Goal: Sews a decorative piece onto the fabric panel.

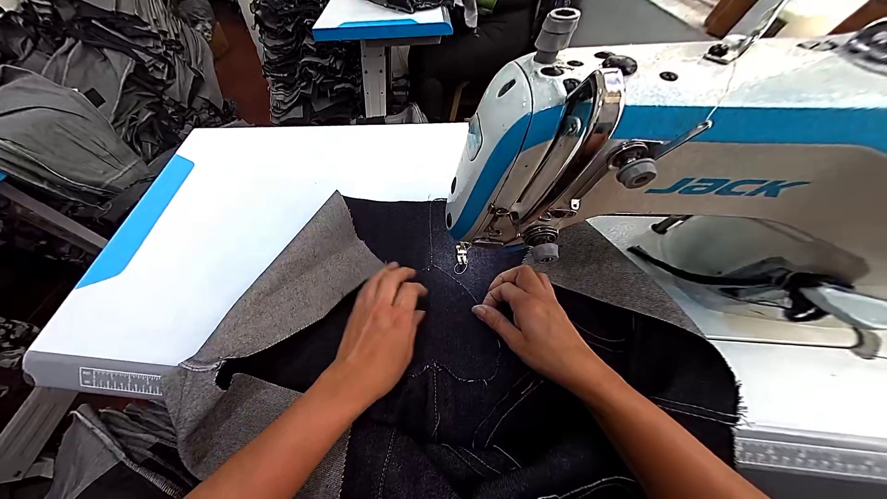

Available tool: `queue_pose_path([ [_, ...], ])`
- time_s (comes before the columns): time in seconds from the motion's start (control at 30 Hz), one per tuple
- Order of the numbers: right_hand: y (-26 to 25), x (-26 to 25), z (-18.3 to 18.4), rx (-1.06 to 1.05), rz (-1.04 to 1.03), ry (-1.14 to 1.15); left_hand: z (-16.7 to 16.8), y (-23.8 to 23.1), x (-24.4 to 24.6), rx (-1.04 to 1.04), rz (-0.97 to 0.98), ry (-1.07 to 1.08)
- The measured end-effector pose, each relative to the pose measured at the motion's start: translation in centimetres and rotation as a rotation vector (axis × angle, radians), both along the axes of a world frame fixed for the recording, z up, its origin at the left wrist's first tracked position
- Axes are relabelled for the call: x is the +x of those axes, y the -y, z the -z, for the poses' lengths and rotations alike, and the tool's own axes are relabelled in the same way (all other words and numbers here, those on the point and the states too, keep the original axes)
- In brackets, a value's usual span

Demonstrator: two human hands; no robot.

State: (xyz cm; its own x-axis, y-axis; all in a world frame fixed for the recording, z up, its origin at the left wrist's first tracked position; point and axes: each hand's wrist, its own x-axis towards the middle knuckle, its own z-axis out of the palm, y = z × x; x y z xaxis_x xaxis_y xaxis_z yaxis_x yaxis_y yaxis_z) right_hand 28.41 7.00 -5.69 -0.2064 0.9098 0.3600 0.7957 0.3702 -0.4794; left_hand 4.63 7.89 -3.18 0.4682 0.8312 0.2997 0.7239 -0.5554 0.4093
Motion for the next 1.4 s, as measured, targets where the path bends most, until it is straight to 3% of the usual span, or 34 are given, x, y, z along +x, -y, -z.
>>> queue_pose_path([
  [0.07, 0.0, 0.0, 0.1, 0.006, 0.002, 0.004, 0.4, 0.3, 1.6, -0.038, 0.105, -0.010],
  [0.17, -0.2, 0.4, 0.0, -0.018, -0.023, -0.017, 2.1, 0.8, 2.5, -0.030, 0.145, -0.234],
  [0.3, -0.9, 4.0, -2.6, -0.252, -0.112, -0.160, 2.3, 1.1, 2.6, -0.008, 0.113, -0.349],
  [0.43, -0.7, 7.7, -4.7, -0.116, -0.023, -0.093, 2.4, 1.0, 2.6, 0.010, 0.098, -0.351],
  [0.53, 0.3, 7.5, -4.1, 0.000, -0.066, -0.030, 2.4, 1.1, 2.6, 0.013, 0.095, -0.367],
  [0.77, 1.2, 4.0, 0.6, 0.134, -0.455, 0.191, 2.2, 1.3, 2.6, 0.009, 0.063, -0.359],
  [1.4, 0.2, 4.4, 1.5, 0.113, -0.466, 0.177, 0.6, 2.2, 3.2, -0.204, -0.150, -0.391],
])
